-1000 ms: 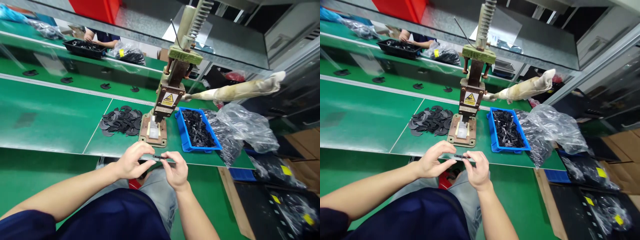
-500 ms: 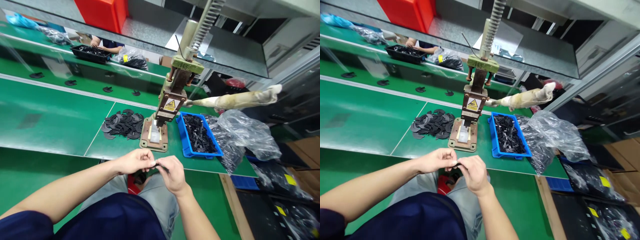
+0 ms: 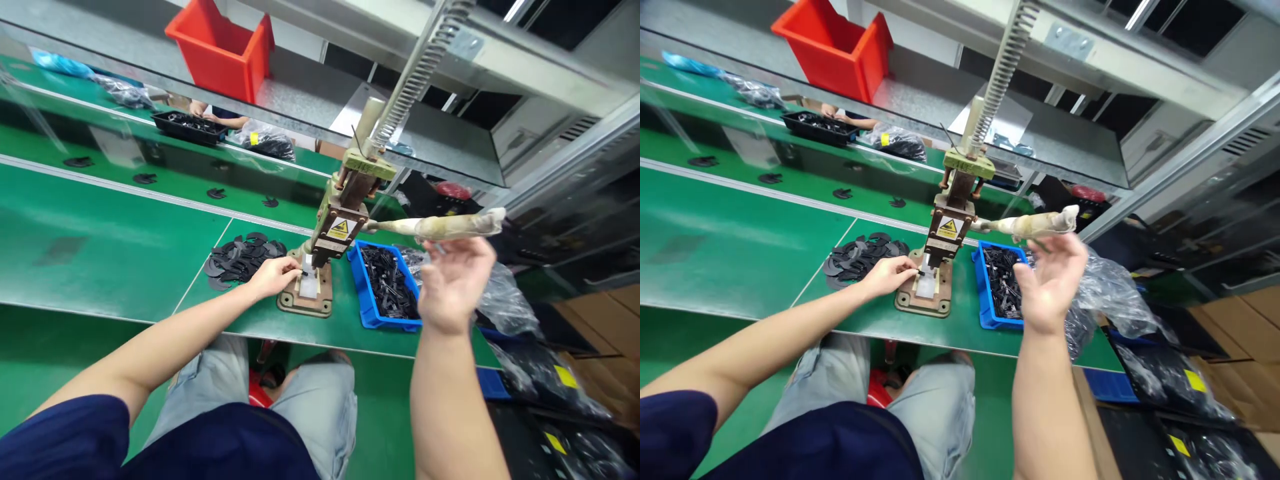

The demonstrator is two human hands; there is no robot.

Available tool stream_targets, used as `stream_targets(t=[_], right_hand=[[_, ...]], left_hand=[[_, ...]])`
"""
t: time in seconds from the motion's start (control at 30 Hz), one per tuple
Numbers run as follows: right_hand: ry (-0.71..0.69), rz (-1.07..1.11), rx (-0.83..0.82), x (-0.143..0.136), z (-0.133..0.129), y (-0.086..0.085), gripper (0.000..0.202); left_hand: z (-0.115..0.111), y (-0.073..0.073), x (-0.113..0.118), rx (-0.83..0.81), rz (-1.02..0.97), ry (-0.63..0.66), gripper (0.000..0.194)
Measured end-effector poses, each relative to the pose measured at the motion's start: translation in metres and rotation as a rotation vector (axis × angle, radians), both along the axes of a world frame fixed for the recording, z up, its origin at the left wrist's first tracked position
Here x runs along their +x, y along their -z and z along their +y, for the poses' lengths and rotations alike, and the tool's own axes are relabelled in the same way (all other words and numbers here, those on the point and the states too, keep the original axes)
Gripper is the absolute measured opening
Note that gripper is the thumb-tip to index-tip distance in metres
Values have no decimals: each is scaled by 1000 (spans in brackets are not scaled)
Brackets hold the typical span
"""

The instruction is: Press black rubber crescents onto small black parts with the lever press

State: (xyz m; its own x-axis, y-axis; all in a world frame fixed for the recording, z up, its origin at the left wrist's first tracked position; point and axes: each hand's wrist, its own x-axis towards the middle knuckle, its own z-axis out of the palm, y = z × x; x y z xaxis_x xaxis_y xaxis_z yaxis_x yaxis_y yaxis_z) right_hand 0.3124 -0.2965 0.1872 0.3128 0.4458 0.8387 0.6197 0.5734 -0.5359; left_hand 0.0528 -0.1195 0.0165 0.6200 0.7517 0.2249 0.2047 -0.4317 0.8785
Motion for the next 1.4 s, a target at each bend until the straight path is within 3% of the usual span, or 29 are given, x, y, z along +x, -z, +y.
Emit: stream_targets(t=[0.1,0.17,0.23,0.3,0.4,0.47,0.7,0.8,0.9,1.07,1.17,1.27,1.4], right_hand=[[-181,-62,4,5,21,-56,94],[-322,-98,-80,0,32,-80,89],[-448,-138,-167,-6,40,-90,58],[-494,-166,-207,-13,43,-89,20],[-450,-167,-156,-25,33,-73,32],[-384,-184,-106,-34,19,-53,38],[-64,-318,-15,-55,-20,50,27],[4,-250,42,-58,-19,77,25],[7,-183,77,-60,-15,85,26],[22,-131,132,-62,-12,88,27],[29,-119,143,-63,-12,90,28],[30,-116,144,-63,-12,91,27],[46,-118,164,-63,-11,91,27]], left_hand=[[19,3,17,292,160,48,19],[25,5,24,434,239,105,20],[26,6,28,526,275,157,21],[26,5,28,587,286,195,23],[26,3,27,627,286,229,25],[26,3,27,616,276,236,24],[19,7,24,519,226,246,26],[25,3,22,511,245,278,27],[57,-6,12,525,358,252,29],[157,-20,-21,423,747,-96,42],[202,-17,-35,367,881,-76,55],[220,-7,-38,347,954,1,63],[222,4,-34,372,978,51,50]])
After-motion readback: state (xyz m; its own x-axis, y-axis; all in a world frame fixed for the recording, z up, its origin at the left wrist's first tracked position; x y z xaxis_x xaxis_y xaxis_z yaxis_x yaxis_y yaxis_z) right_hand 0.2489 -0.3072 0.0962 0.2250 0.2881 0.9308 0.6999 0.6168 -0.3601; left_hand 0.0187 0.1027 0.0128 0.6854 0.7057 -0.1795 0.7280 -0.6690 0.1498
